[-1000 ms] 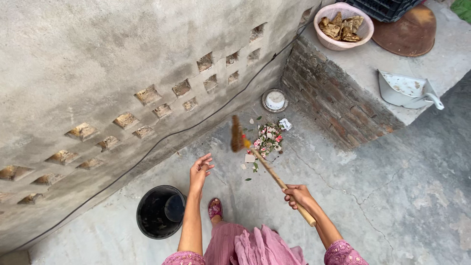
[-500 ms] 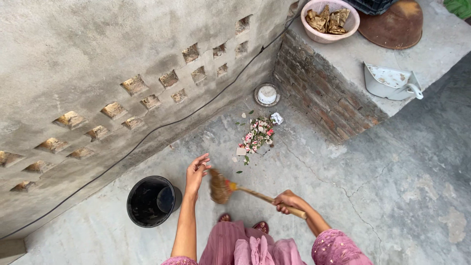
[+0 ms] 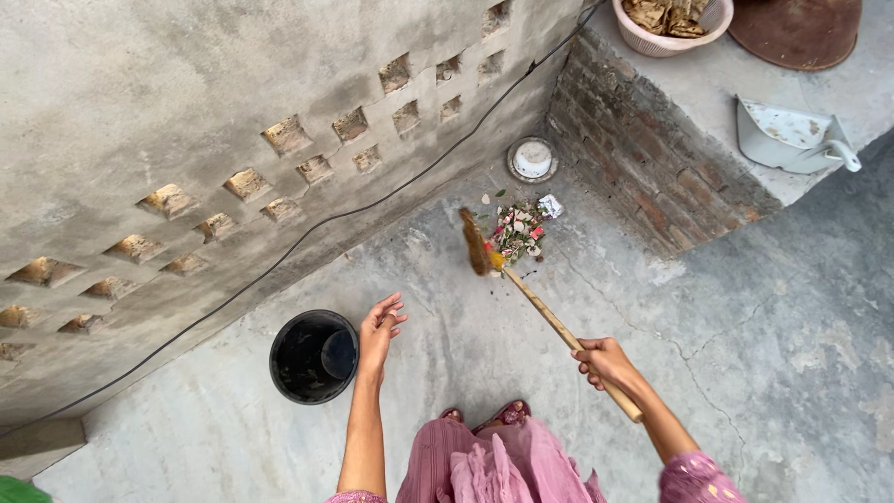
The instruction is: The person sweeps debris and fallen petals on a concrete floor using a broom, collects the pile into a dustpan, and empties it into a black bucket.
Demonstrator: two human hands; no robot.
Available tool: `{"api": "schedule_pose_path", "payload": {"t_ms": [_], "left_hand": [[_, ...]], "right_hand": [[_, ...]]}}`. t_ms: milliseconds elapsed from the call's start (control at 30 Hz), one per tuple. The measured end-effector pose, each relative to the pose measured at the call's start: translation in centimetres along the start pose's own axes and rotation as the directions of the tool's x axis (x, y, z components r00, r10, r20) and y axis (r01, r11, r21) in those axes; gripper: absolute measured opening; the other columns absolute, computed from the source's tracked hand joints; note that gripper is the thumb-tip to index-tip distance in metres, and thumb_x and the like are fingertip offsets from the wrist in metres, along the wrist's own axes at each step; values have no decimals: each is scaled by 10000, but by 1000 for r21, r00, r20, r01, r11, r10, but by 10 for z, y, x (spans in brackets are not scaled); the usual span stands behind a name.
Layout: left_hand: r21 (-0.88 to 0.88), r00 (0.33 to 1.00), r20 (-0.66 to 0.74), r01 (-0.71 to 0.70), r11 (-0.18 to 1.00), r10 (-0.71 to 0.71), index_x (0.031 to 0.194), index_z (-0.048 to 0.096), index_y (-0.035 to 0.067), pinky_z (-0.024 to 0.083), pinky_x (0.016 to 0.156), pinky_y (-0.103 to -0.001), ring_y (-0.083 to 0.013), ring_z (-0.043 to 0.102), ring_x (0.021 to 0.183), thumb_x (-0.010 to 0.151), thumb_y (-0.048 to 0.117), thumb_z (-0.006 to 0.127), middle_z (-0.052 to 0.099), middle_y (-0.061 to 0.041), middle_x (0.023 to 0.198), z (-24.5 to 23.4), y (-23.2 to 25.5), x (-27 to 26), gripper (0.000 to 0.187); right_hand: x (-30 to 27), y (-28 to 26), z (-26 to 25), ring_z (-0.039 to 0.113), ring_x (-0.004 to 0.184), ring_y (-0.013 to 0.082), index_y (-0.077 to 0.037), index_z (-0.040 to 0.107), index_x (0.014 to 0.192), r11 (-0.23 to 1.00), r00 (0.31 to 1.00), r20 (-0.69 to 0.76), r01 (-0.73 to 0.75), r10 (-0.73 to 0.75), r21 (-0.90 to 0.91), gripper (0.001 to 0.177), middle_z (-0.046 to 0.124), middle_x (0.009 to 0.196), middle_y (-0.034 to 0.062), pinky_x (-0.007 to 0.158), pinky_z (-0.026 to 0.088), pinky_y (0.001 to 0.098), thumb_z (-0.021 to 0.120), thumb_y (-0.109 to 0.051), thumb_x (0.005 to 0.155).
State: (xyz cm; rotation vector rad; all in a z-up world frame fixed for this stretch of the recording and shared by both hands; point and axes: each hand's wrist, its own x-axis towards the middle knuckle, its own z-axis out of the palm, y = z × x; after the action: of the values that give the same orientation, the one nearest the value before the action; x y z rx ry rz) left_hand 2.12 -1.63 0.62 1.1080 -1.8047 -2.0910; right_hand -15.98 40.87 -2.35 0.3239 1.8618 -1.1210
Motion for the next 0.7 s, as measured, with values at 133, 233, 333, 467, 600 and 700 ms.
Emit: {"api": "schedule_pose_path", "payload": {"t_ms": [133, 233, 333, 467, 600, 700], "left_hand": [[-23, 1000, -10, 21, 1000, -22, 1373, 652, 154, 501, 882, -306, -132, 688, 1045, 1008, 142, 508, 703, -33, 1311, -13, -3, 1, 392], [-22, 999, 3, 44, 999, -44, 1383, 645, 166, 506, 875, -301, -130, 692, 1050, 1015, 157, 506, 705, -27, 1307, -14, -7, 2, 394], [-52, 999, 15, 44, 998, -43, 1385, 640, 157, 504, 869, -301, -128, 690, 1064, 1030, 169, 517, 706, -32, 1307, -9, -14, 3, 376], [-48, 998, 40, 46, 998, -44, 1386, 650, 157, 505, 857, -300, -136, 699, 1052, 1027, 173, 524, 709, -44, 1295, -3, -27, 8, 380], [-74, 996, 68, 61, 995, -56, 1387, 641, 161, 499, 870, -306, -131, 684, 1052, 1019, 164, 509, 701, -29, 1311, 2, -35, 7, 390], [-39, 996, 63, 58, 998, -56, 1385, 642, 166, 499, 892, -310, -131, 683, 1055, 1015, 153, 497, 703, -25, 1313, 7, -29, 5, 398]], "right_hand": [[-50, -8, 26, 459, 402, 140, -60, 663, 1343, 995, 996, 48, -68, 72, -75, 442, 581, 627, 46, 340, 363, 318, 700, -130, 908], [-71, 8, 61, 486, 408, 140, -102, 629, 1391, 971, 988, 102, -88, 113, -223, 491, 617, 628, 60, 352, 408, 320, 688, -125, 904], [-81, 39, 90, 503, 424, 118, -111, 626, 1409, 938, 972, 176, -91, 157, -334, 523, 601, 633, 32, 358, 430, 303, 692, -116, 891], [-64, 70, 92, 577, 439, 151, 30, 701, 1327, 938, 955, 228, -109, 191, -329, 485, 665, 637, 74, 356, 473, 317, 687, -18, 845], [-32, 74, 51, 591, 442, 176, 45, 709, 1269, 937, 982, 75, -139, 171, -320, 445, 701, 636, 102, 384, 493, 338, 755, -26, 832], [-17, 59, 23, 548, 432, 173, 42, 716, 1232, 955, 991, -88, -122, 102, -270, 382, 629, 624, 94, 379, 442, 336, 730, -34, 857]]}}
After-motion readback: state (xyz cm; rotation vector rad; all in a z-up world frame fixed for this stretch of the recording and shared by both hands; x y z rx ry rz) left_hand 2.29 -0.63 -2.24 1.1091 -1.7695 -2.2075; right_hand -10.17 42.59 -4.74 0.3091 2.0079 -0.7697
